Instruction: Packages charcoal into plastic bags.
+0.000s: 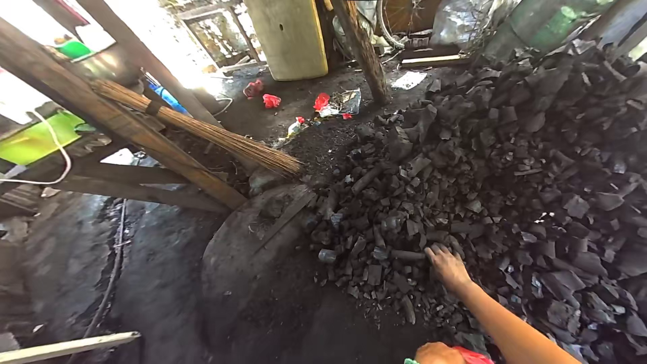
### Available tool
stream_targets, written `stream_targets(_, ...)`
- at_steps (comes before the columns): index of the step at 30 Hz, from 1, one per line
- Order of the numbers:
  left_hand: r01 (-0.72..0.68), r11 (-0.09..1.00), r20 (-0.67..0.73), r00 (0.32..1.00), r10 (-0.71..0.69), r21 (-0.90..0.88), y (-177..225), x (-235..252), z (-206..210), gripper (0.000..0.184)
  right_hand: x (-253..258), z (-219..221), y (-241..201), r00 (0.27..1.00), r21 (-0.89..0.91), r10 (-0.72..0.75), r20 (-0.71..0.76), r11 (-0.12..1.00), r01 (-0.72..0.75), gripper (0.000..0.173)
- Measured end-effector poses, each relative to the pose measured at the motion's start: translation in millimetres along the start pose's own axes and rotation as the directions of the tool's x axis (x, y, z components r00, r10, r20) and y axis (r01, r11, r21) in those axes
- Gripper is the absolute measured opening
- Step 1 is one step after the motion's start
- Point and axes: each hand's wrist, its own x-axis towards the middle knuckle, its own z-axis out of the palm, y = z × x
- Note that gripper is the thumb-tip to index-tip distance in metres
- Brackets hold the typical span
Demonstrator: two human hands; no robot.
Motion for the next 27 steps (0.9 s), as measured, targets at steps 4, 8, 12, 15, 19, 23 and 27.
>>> stream_targets(4,0.023,1.0,-0.017,1.0,-0.024,-0.012,-3,-3,0,0.037,-47,24,53,0.998,0.038,0.047,0.038,0.998,-0.049,0.051)
stream_targets(8,0.015,1.0,-0.022,1.0,-0.015,-0.005,-2,-4,-2,0.035,-96,9,106,0.986,0.248,0.163,0.022,0.955,-0.164,0.035)
stream_targets(12,0.04,0.999,-0.044,0.998,-0.041,-0.023,1,-9,-6,0.035,-145,-6,148,0.974,0.354,0.186,-0.133,0.926,-0.128,0.029)
stream_targets(15,0.061,0.997,-0.127,0.99,-0.065,-0.04,2,-11,-12,0.035,-185,-22,178,0.937,0.387,0.233,-0.26,0.914,-0.12,0.026)
stream_targets(19,0.041,0.993,-0.498,0.862,-0.094,-0.115,4,-19,-19,0.037,-238,-56,232,0.806,0.515,0.331,-0.491,0.857,-0.039,0.02)
stream_targets(23,-0.073,0.973,-0.844,0.514,-0.152,-0.22,3,-24,-19,0.045,-279,-93,284,0.472,0.75,0.632,-0.615,0.652,0.106,0.03)
stream_targets(27,-0.168,0.958,-0.966,0.158,-0.207,-0.232,-8,-19,-15,0.048,-269,-89,333,0.076,0.818,0.832,-0.549,0.517,0.254,0.085)
